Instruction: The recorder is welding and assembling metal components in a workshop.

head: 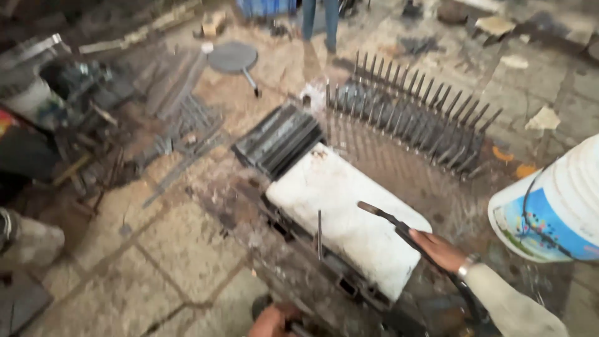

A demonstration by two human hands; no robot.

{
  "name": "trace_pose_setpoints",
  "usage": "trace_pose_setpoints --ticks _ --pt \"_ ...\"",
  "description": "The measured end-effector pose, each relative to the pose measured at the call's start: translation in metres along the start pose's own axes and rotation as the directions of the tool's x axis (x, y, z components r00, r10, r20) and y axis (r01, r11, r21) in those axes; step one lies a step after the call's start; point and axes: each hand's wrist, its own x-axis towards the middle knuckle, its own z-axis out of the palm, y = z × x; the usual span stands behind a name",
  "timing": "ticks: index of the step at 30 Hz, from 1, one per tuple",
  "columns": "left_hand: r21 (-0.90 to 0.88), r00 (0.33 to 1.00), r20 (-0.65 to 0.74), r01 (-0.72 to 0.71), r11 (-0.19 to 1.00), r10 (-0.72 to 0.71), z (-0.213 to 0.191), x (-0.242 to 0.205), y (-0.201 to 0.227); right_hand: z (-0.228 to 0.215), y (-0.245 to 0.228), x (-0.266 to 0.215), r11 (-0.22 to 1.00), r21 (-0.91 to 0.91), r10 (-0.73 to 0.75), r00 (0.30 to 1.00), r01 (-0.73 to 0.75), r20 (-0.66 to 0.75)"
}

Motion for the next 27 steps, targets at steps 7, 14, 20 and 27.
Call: trace_pose_setpoints --ticks 7,14,20,27 --pt "0.126 0.898 -0.128 -0.407 0.905 0.421 -0.019 -0.015 0.096 0.040 -0.041 -0.005 0.994 -0.102 -0.014 0.983 0.033 0.183" --pt "0.146 0.905 0.048 -0.425 0.893 0.423 -0.025 0.002 0.120 0.058 -0.062 -0.024 0.872 -0.460 -0.107 0.983 0.164 0.148" --pt "0.071 0.884 0.222 -0.436 0.897 0.412 -0.030 0.011 0.154 0.074 -0.093 -0.031 0.775 -0.593 -0.110 0.971 0.218 0.212" --pt "-0.003 0.954 0.151 -0.260 0.966 0.257 -0.020 0.020 0.159 0.090 -0.097 0.009 0.761 -0.549 -0.195 0.929 0.345 0.314"
